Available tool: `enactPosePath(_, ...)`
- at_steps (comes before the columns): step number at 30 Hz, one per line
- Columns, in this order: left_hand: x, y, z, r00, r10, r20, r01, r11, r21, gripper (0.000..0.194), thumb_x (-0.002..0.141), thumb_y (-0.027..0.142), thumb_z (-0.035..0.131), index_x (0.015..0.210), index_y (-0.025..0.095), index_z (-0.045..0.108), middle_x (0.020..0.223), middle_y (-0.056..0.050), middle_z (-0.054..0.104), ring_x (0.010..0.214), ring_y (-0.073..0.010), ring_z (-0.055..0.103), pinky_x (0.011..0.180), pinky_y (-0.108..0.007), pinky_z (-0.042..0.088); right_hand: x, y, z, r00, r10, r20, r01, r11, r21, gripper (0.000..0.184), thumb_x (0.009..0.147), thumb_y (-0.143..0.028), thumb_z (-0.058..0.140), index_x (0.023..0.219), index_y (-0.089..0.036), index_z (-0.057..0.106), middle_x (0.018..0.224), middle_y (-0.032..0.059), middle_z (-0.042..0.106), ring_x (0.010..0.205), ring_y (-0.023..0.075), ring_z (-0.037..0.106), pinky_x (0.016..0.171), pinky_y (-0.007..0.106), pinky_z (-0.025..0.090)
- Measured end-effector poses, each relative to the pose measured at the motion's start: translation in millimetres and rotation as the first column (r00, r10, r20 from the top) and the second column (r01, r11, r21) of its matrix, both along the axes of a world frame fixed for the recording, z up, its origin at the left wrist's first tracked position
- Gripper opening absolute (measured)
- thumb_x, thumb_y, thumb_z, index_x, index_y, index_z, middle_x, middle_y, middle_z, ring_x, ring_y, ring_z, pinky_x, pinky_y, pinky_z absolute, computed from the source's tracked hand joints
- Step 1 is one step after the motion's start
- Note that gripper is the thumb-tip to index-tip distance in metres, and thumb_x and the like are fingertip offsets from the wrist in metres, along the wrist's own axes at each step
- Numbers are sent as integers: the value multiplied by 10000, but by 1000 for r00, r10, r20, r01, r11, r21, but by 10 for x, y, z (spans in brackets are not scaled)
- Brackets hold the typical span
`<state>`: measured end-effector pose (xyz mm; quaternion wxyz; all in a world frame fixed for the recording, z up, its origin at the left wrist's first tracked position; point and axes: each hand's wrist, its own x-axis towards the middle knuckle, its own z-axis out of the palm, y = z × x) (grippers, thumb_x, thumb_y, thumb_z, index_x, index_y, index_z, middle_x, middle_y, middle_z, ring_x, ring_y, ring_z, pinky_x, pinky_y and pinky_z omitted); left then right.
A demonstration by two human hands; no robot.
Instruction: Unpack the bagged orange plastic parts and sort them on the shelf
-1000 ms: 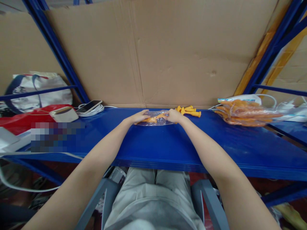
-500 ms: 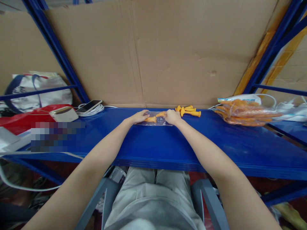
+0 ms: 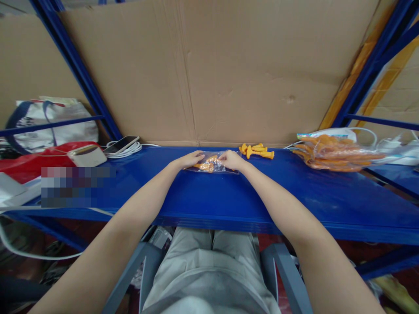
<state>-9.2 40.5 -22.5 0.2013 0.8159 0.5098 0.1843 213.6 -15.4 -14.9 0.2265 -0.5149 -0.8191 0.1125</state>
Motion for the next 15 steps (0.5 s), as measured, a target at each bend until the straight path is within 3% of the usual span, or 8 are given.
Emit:
enactPosePath(4, 41, -13, 7, 994, -58, 96, 66, 995, -73, 538, 974, 395, 385, 1415, 123, 534, 1524, -123, 512, 1395, -239, 493, 1170, -326, 363, -63, 4, -39, 999, -40, -21, 41, 996, 73, 285, 873, -156, 574, 1046, -106, 795, 1084, 133, 772, 1003, 262, 717, 876, 318, 528)
enactPosePath(8, 62, -19, 2, 990, -76, 119, 87, 992, -88, 508, 992, 392, 367, 1406, 162, 549, 1516, -86, 530, 1394, -218, 494, 1173, -311, 358, -8, 0, 9, 999, -42, -5, 43, 999, 12, 361, 856, -202, 640, 1198, -167, 751, 1183, 107, 747, 1044, 258, 714, 891, 333, 550)
enactPosePath(12, 44, -3, -6, 990, -53, 130, 64, 995, -81, 514, 999, 390, 346, 1395, 137, 555, 1503, -107, 540, 1372, -226, 520, 1161, -327, 375, 176, 2, 139, 986, -28, 164, 39, 997, -62, 361, 778, -267, 752, 1131, -198, 772, 1134, 89, 760, 1060, 275, 700, 894, 326, 547)
enactPosePath(15, 19, 14, -3, 994, -7, 108, 14, 998, -62, 518, 998, 390, 332, 1396, 139, 549, 1498, -111, 543, 1369, -242, 521, 1146, -357, 393, 303, -9, 206, 962, -42, 270, 79, 989, -126, 328, 742, -393, 797, 998, -189, 782, 962, 96, 775, 924, 270, 715, 784, 310, 553)
